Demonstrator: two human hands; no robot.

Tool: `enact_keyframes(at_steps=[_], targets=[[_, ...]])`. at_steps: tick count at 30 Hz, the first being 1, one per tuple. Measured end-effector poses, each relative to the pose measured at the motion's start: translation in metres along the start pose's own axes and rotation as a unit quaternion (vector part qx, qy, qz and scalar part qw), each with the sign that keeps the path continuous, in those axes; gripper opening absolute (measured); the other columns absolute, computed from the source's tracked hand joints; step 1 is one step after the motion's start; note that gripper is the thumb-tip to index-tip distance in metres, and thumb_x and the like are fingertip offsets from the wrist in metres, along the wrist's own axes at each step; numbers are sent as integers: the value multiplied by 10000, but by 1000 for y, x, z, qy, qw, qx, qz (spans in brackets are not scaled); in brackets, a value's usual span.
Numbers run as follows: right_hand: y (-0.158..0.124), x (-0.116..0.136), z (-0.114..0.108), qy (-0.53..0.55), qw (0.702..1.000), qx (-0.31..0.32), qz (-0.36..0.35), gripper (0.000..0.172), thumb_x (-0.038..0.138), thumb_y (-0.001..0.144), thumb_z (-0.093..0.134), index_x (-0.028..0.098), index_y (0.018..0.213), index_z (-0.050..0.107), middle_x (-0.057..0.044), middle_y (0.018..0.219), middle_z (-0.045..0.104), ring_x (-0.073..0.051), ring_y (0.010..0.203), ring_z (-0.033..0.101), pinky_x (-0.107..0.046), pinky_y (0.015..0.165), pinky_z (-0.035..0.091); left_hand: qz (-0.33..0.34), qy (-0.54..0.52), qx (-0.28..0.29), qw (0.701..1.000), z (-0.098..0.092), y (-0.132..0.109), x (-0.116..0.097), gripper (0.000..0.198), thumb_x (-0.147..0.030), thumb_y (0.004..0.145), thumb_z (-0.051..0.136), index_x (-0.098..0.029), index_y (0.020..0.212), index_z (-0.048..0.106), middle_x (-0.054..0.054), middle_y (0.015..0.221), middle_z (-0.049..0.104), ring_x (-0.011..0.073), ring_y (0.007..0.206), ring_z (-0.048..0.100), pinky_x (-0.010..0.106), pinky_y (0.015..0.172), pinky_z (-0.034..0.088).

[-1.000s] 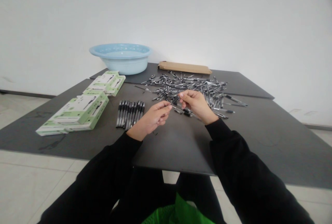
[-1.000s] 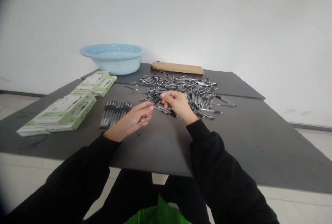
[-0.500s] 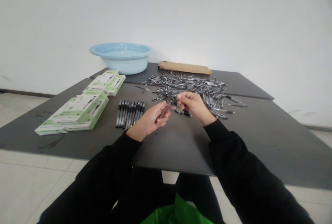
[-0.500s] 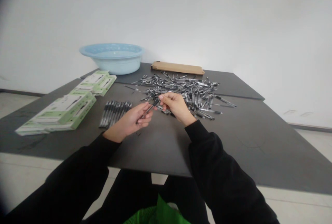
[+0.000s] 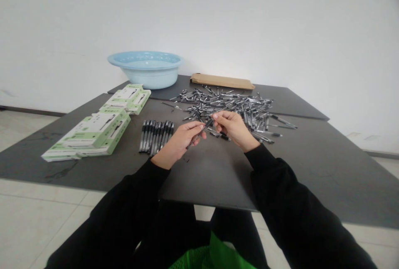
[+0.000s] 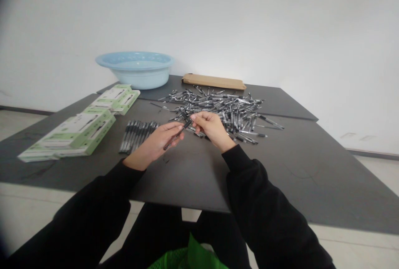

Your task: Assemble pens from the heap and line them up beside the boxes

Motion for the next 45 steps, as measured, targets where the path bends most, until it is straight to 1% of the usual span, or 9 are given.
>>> enact_keyframes(at_steps=[6,10,17,24,29,33,37,41,45], targets=[[0,-2,2,-26,1000,10,-4,344,478,674,827,169,740,689,23,610,626,-70,465,493,-217,452,355,-44,-19,3,999,1,0,9,263,-382,769,736,-163,819,600,-16,679,597,48,472,468,159,402,306],[-1,-5,6,-37,999,20,0,367,505,673,818,174,723,668,27,602,614,-71,468,485,-220,457,360,-70,-52,39,995,8,-4,11,281,-387,787,728,-152,780,574,-42,608,498,33,428,394,149,371,256],[-3,-4,9,-34,999,22,12,388,516,664,820,168,699,652,38,570,587,-66,461,480,-213,455,359,-163,-119,104,974,16,-11,13,303,-384,888,558,-96,846,643,-18,642,453,48,449,379,151,340,248],[-3,-3,9,-29,999,17,6,384,511,658,826,169,711,662,32,597,608,-63,462,493,-210,453,357,-104,-82,49,990,9,-8,7,210,-315,773,719,-143,823,609,-16,693,522,47,476,455,134,362,271],[-4,-3,12,-33,999,23,12,382,509,652,825,166,721,672,26,606,619,-70,466,491,-219,456,366,-192,-127,160,960,22,-15,13,385,-491,877,499,-129,891,631,53,710,612,63,388,412,183,341,236],[-3,-4,9,-34,999,18,14,390,515,645,828,166,707,665,28,595,617,-69,460,491,-214,451,357,-139,-99,111,979,14,-9,12,240,-354,875,556,-126,835,620,-5,624,556,23,346,302,171,346,208],[-2,-5,7,-33,999,18,8,381,511,659,821,165,707,669,28,592,615,-64,451,485,-209,444,345,-99,-63,40,992,5,-5,10,207,-342,832,649,-150,795,583,-25,618,528,35,395,370,153,362,234],[-1,-5,7,-41,999,15,5,377,508,664,819,165,694,665,26,595,616,-62,451,482,-209,444,345,-157,-110,94,977,13,-10,13,294,-418,886,537,-138,840,612,-23,618,504,41,385,326,169,359,232],[-1,-5,4,-50,999,4,5,389,520,664,816,166,688,656,24,586,612,-66,454,475,-216,447,347,-107,-73,76,989,10,-8,10,240,-361,836,629,-121,827,638,-40,593,465,30,393,291,167,371,184]])
Point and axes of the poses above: each hand's wrist, its own y-axis towards the middle knuckle, its own z-axis out of the palm, x = y × z, the point moved 7 cm from there along y, towards the middle knuckle
